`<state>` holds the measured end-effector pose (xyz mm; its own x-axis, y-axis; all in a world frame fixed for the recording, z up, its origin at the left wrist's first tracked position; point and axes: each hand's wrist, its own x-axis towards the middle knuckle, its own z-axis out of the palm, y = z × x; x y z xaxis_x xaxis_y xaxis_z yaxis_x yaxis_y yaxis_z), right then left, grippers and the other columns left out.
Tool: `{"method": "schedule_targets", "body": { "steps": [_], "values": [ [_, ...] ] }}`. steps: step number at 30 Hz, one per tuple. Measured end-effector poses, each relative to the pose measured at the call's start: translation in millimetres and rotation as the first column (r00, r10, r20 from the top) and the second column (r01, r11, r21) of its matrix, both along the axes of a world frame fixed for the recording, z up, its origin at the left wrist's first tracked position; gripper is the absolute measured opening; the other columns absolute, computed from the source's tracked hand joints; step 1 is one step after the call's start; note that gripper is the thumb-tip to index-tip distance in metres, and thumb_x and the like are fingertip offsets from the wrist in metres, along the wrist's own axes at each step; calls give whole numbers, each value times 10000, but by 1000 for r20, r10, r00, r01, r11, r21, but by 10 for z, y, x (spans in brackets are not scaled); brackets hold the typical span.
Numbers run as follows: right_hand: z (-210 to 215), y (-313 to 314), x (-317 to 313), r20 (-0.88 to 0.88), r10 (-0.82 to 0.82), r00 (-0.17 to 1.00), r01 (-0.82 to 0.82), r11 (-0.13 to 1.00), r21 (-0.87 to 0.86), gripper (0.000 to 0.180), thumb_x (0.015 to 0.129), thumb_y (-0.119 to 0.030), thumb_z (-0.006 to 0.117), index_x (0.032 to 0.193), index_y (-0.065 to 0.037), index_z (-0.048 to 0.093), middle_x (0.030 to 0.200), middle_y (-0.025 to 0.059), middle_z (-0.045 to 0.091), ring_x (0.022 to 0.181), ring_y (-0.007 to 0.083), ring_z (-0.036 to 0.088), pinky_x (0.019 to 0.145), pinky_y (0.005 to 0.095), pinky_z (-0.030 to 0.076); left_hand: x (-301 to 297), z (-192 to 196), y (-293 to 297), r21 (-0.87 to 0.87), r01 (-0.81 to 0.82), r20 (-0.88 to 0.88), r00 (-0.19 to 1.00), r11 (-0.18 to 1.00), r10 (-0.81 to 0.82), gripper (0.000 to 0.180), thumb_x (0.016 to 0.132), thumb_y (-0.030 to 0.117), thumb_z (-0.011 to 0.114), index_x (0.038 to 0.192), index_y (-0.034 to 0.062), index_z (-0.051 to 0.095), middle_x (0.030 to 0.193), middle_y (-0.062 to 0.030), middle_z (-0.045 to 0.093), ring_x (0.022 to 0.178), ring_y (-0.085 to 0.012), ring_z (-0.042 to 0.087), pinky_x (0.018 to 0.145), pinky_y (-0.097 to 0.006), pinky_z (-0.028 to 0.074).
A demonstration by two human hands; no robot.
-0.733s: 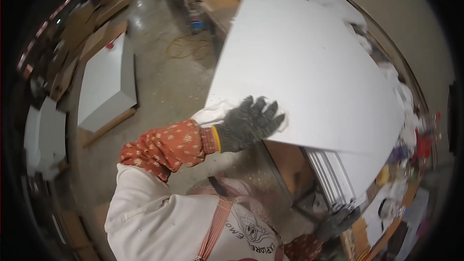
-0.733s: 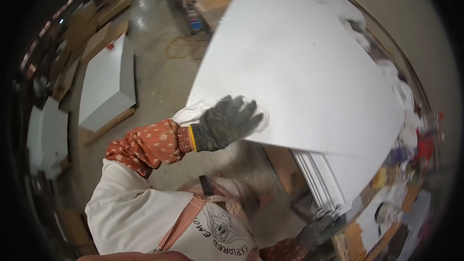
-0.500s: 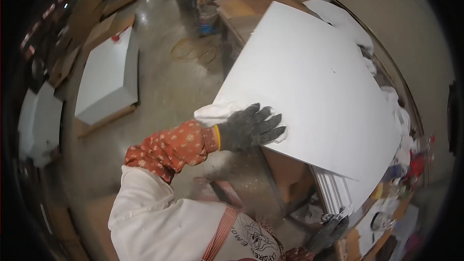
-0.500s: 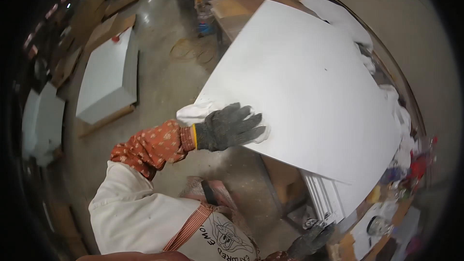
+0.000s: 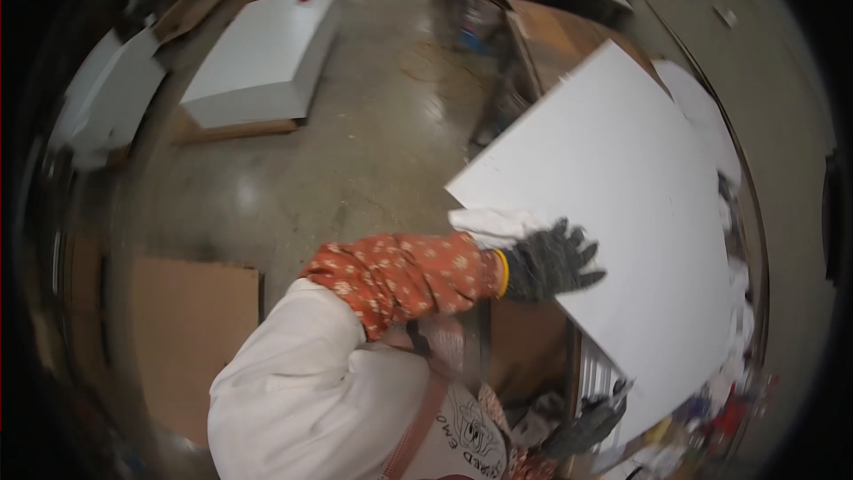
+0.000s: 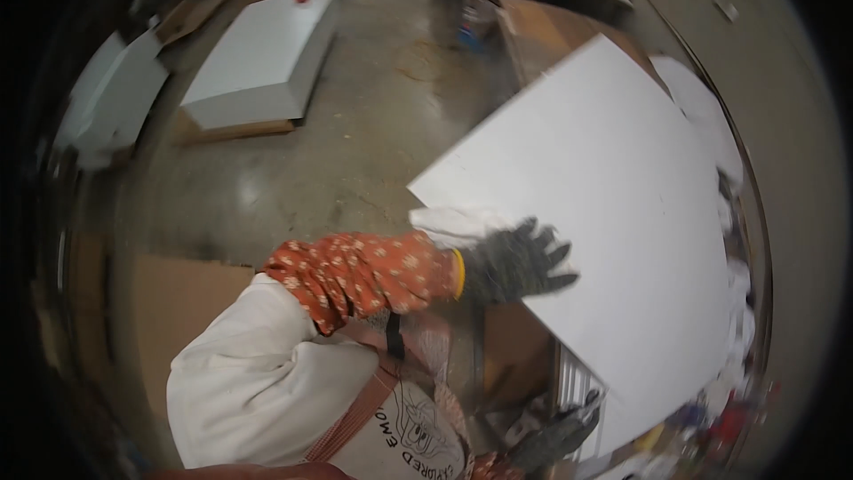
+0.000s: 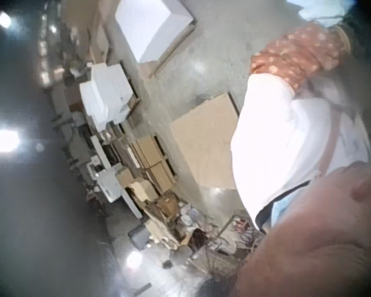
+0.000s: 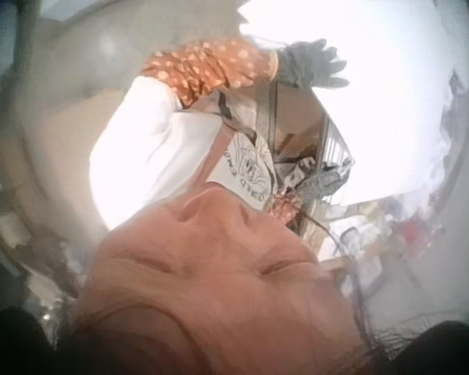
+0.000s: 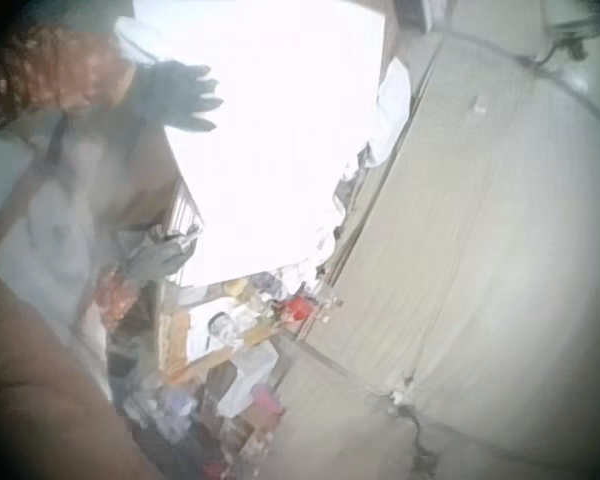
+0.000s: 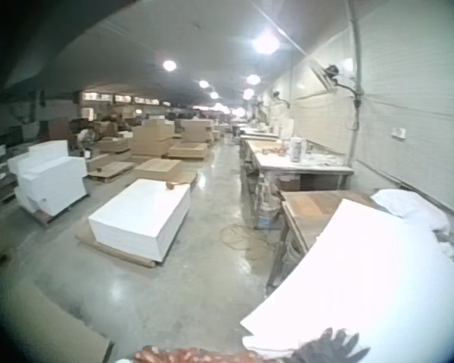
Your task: The person sands the edges of white panels using a sanding block, scrapes them with a putty knife, and wipes them down with a cloth and liquid from a bottle.
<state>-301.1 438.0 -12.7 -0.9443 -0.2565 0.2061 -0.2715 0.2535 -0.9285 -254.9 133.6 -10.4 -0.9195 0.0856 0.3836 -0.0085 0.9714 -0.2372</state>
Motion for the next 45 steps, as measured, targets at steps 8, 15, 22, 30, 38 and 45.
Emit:
{"method": "schedule_targets", "body": {
  "steps": [8,15,22,30,38,45],
  "values": [
    [-172,-207,287,-278,-306,911,369,905,214,343,911,-131,522,1226,3,513,1132,141,579,1029,267,557,902,347,449,26,132,-254,-96,109,-115,986,989,-120,599,805,193,547,1381,186,380,1359,-147,409,1143,-338,464,904,-482,417],
    [-304,-309,467,-245,-408,879,457,867,197,361,936,-262,474,1159,8,560,1011,176,621,931,301,605,847,395,464,145,-22,3,-75,175,66,983,982,-170,708,748,52,502,1424,181,335,1468,-138,291,1260,-337,372,1034,-472,279],
    [-550,-362,405,-477,-266,838,445,838,315,271,929,-218,487,1117,-40,570,968,146,598,861,284,589,754,384,481,176,6,113,-47,172,84,982,984,-168,721,742,38,492,1430,172,323,1477,-130,278,1285,-330,349,1050,-454,268],
    [-570,-581,254,-2,-326,945,316,914,254,266,927,-150,498,1137,2,559,1041,173,599,930,265,584,778,329,497,153,6,50,-65,174,94,981,983,-168,751,717,25,486,1434,165,313,1475,-139,279,1281,-342,354,1041,-469,279],
    [-661,-598,235,-221,-336,915,362,928,87,298,935,-195,496,1205,-78,539,854,156,634,778,250,631,650,355,517,131,21,87,-73,171,116,980,983,-162,828,645,-1,523,1432,134,306,1445,-172,310,1274,-365,352,1027,-480,291],
    [-310,-594,272,-7,-297,955,259,821,509,386,934,-269,489,1281,-102,465,883,154,623,762,301,623,650,390,506,123,22,122,-70,155,143,979,985,-144,854,629,5,537,1436,128,287,1453,-170,291,1281,-365,340,1032,-482,287]
  ]
}}
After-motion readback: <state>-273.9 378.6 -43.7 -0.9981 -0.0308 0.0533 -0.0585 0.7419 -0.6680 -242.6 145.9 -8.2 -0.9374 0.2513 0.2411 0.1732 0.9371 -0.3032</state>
